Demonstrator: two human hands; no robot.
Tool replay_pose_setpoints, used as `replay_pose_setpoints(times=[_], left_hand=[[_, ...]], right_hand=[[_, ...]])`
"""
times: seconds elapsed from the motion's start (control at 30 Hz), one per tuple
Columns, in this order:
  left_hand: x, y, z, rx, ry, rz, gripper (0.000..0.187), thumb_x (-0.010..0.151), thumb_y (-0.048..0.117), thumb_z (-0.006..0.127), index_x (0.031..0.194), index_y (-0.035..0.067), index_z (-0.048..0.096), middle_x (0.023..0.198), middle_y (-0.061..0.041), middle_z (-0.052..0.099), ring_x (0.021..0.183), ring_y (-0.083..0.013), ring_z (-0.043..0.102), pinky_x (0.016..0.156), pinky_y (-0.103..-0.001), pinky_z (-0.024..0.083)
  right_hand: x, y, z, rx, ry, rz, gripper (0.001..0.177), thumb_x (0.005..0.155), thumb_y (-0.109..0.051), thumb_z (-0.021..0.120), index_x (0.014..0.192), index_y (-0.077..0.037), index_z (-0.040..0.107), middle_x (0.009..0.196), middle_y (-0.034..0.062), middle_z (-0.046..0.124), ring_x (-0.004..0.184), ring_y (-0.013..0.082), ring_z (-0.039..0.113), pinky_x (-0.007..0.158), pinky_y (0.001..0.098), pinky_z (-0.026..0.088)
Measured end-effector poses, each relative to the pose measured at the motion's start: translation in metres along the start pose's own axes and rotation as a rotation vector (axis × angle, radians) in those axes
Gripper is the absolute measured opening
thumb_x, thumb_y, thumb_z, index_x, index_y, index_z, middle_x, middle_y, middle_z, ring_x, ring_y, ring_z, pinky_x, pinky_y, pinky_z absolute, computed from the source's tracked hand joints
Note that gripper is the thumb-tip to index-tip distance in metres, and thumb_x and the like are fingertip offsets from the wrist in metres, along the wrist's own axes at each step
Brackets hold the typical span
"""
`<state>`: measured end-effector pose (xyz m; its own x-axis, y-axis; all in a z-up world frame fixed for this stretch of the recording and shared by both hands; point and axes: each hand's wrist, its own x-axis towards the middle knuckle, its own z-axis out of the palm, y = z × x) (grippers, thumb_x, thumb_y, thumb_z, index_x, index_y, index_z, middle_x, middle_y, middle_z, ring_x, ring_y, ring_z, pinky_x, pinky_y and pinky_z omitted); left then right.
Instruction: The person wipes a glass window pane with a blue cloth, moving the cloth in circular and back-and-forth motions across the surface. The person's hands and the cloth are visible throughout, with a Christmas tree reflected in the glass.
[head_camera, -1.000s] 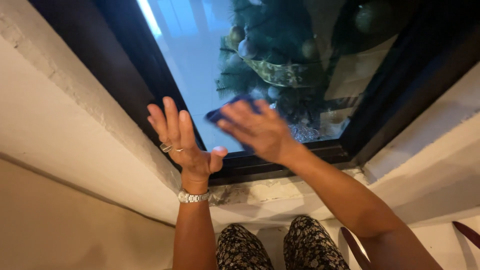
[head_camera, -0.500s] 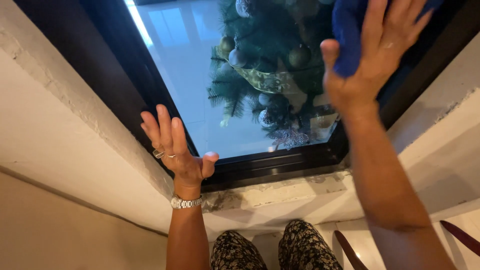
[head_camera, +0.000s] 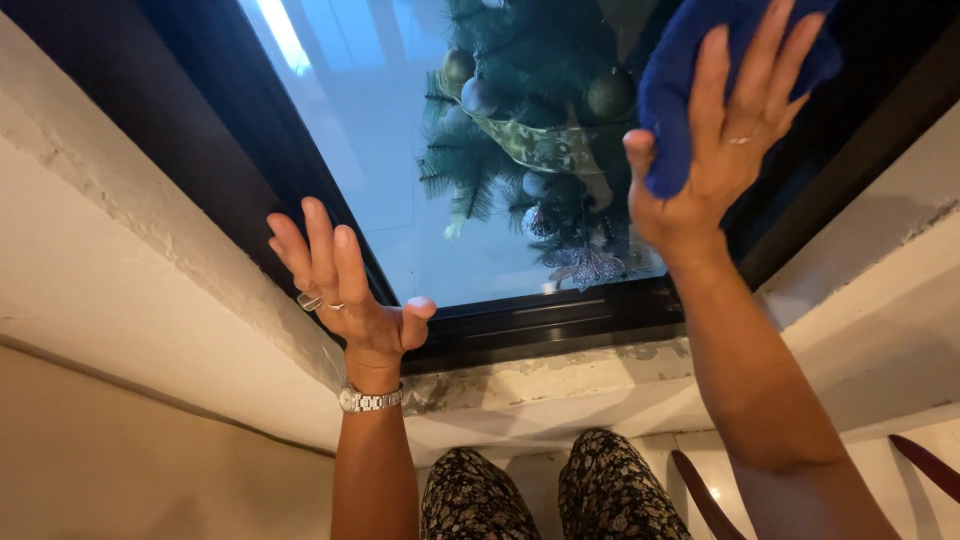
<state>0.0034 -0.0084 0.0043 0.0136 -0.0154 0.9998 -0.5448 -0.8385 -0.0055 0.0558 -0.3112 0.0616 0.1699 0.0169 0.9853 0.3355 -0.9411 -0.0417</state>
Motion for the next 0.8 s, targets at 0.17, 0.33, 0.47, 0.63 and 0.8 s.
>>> replay_pose_setpoints(times=[0.17,0.33,0.47,0.63,0.8], left_hand=[[0.001,0.002,-0.001,0.020,-0.023,-0.010,0.074,0.108,0.062,0.029,0.152,0.004,0.038,0.157,-0.028,0.040,0.154,-0.0498,0.025,0.132,-0.067,0.019],[0.001,0.002,-0.001,0.020,-0.021,-0.012,0.074,0.108,0.063,0.028,0.152,0.004,0.039,0.157,-0.027,0.040,0.154,-0.0498,0.025,0.132,-0.067,0.019],[0.003,0.002,0.000,0.024,-0.009,-0.005,0.074,0.108,0.063,0.028,0.151,0.003,0.040,0.157,-0.027,0.041,0.154,-0.0482,0.025,0.132,-0.065,0.020],[-0.002,0.000,-0.005,0.008,-0.061,-0.029,0.075,0.108,0.063,0.028,0.154,0.004,0.037,0.159,-0.026,0.039,0.156,-0.0477,0.021,0.133,-0.064,0.016],[-0.003,-0.002,-0.005,0.019,-0.048,-0.030,0.074,0.108,0.062,0.028,0.153,0.003,0.038,0.158,-0.027,0.040,0.155,-0.0481,0.023,0.133,-0.063,0.016]], right_hand=[[-0.018,-0.017,0.006,0.009,-0.019,0.041,0.072,0.109,-0.068,0.024,0.167,-0.026,0.025,0.174,0.0102,0.016,0.166,0.0351,0.012,0.142,0.0604,0.019],[-0.044,-0.031,0.031,0.025,0.010,-0.091,0.068,0.110,-0.068,0.028,0.163,-0.025,0.028,0.170,0.0113,0.024,0.161,0.0380,0.017,0.132,0.0725,0.017],[-0.057,-0.055,0.036,0.115,-0.008,-0.231,0.056,0.114,-0.035,0.074,0.158,-0.022,0.042,0.164,0.0134,0.037,0.156,0.0359,0.027,0.122,0.0728,0.035],[-0.040,-0.087,0.020,0.332,-0.197,-0.446,0.040,0.109,-0.013,0.062,0.149,-0.021,0.059,0.154,0.0081,0.052,0.147,0.0260,0.044,0.117,0.0527,0.034],[-0.006,-0.070,0.026,0.680,-0.024,-0.520,0.032,0.104,-0.002,0.073,0.135,-0.005,0.063,0.142,0.0181,0.057,0.135,0.0328,0.057,0.115,0.0469,0.053]])
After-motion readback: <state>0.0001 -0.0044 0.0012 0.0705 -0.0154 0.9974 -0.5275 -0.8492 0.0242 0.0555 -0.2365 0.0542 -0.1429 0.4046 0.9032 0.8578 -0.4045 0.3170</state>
